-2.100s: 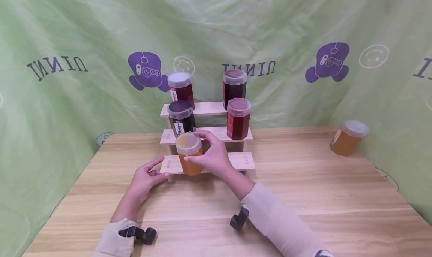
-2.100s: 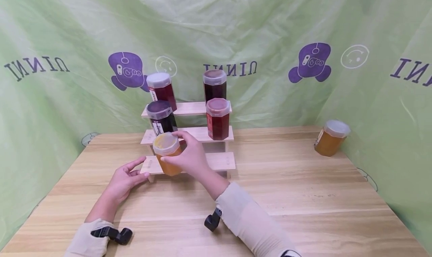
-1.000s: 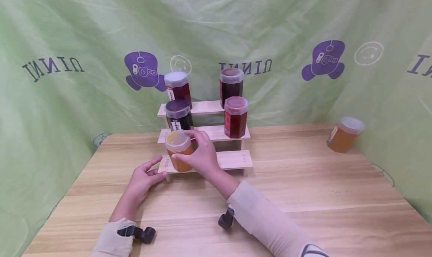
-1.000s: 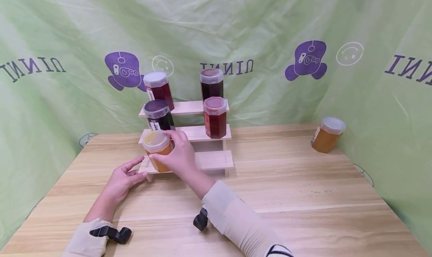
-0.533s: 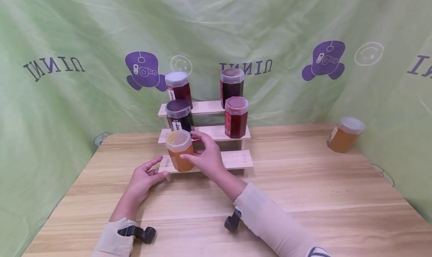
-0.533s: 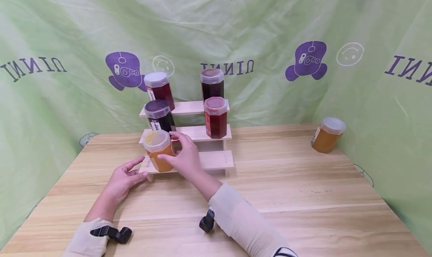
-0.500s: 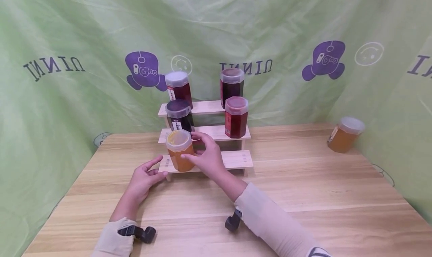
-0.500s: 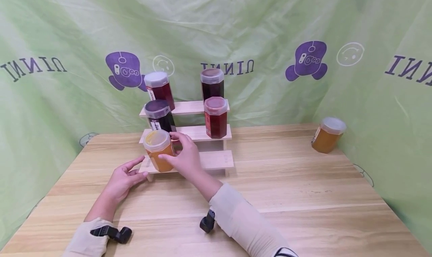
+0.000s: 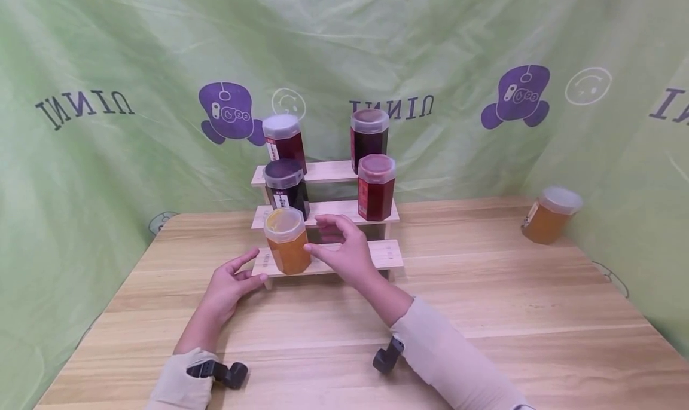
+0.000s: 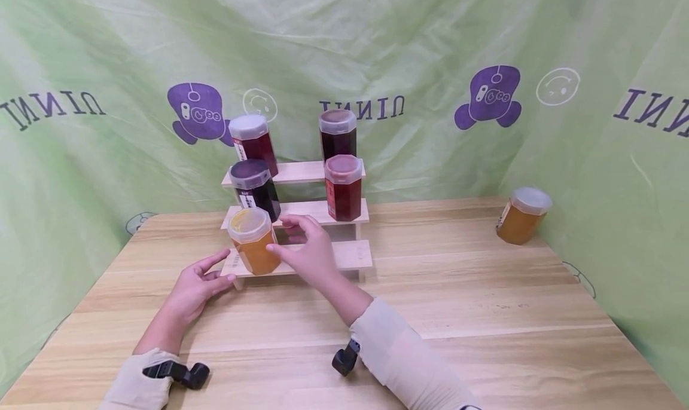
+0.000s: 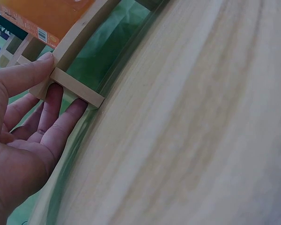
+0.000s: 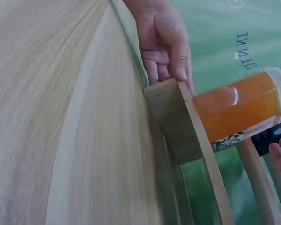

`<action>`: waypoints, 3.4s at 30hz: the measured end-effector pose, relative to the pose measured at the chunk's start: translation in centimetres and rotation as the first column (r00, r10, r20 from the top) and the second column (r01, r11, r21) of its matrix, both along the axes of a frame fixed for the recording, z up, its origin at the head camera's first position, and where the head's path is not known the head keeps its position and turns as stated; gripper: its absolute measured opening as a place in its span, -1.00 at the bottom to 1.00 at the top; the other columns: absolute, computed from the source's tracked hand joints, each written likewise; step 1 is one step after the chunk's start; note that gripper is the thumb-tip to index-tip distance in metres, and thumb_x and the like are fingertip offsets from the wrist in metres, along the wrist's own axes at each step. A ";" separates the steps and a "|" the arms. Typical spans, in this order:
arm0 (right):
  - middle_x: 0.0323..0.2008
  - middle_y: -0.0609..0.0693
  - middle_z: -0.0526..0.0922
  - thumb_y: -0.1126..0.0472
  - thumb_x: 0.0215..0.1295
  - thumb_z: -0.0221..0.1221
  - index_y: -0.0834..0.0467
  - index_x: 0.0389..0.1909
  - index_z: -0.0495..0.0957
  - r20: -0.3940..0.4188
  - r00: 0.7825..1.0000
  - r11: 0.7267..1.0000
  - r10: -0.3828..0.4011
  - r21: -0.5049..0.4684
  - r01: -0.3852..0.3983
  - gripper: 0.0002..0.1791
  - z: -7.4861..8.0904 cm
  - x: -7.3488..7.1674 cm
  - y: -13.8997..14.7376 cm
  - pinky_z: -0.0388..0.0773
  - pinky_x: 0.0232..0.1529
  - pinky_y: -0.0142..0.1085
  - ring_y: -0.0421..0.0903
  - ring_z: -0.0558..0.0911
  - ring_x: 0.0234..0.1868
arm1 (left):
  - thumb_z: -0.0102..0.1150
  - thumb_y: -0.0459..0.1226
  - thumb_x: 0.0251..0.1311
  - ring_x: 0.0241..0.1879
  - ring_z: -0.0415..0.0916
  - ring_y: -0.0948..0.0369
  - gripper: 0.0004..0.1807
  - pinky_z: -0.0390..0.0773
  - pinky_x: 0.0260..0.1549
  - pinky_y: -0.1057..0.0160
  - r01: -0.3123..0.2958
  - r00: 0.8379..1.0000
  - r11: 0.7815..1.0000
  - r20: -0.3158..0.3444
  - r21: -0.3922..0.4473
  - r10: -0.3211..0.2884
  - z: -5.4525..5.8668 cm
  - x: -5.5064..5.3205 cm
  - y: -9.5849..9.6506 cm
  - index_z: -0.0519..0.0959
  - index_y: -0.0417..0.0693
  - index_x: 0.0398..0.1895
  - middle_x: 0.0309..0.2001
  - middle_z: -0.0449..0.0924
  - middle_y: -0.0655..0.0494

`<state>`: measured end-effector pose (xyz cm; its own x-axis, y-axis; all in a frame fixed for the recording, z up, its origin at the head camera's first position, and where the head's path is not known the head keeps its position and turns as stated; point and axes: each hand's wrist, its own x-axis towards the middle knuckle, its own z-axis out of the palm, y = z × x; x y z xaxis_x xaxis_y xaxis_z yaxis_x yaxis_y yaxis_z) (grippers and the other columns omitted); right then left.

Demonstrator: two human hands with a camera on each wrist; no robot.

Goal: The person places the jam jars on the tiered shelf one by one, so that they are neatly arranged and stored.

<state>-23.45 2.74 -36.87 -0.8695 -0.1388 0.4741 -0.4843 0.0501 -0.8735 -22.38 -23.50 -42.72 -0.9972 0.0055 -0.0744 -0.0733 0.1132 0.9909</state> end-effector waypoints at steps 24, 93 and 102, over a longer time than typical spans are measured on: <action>-0.03 0.14 0.53 0.46 -0.12 0.49 0.33 0.05 0.51 -0.173 0.984 0.999 0.053 0.021 -0.050 -0.38 0.4 1.3 4.9 0.52 0.11 -0.01 0.03 0.56 -0.04 | 0.36 -0.48 0.08 -0.32 0.53 0.36 -0.19 0.60 -0.31 0.43 -0.009 1.000 1.000 -0.001 -0.007 0.009 0.1 0.1 0.1 0.26 -0.17 0.43 -0.30 0.58 0.09; 0.17 0.05 0.44 0.57 0.20 0.12 0.42 0.14 0.37 -0.109 0.991 0.994 -0.073 -0.094 0.063 -0.55 1.6 -0.4 22.2 0.41 0.15 -0.41 -0.06 0.41 0.16 | 0.33 -0.48 0.13 -0.28 0.62 0.29 -0.20 0.63 -0.22 0.36 0.023 1.000 1.000 -0.002 0.007 -0.023 0.0 0.0 -0.1 0.22 -0.19 0.45 -0.22 0.69 0.02; 0.17 -0.05 0.46 0.54 0.15 0.24 0.26 0.26 0.39 -0.059 0.990 0.990 -0.130 -0.069 0.126 -0.39 2.0 -0.3 24.0 0.39 0.15 -0.49 -0.06 0.38 0.22 | 0.32 -0.49 0.12 -0.27 0.62 0.31 -0.19 0.63 -0.20 0.35 0.023 1.000 1.000 -0.007 0.013 -0.023 -0.1 -0.1 -0.1 0.21 -0.20 0.45 -0.19 0.68 0.00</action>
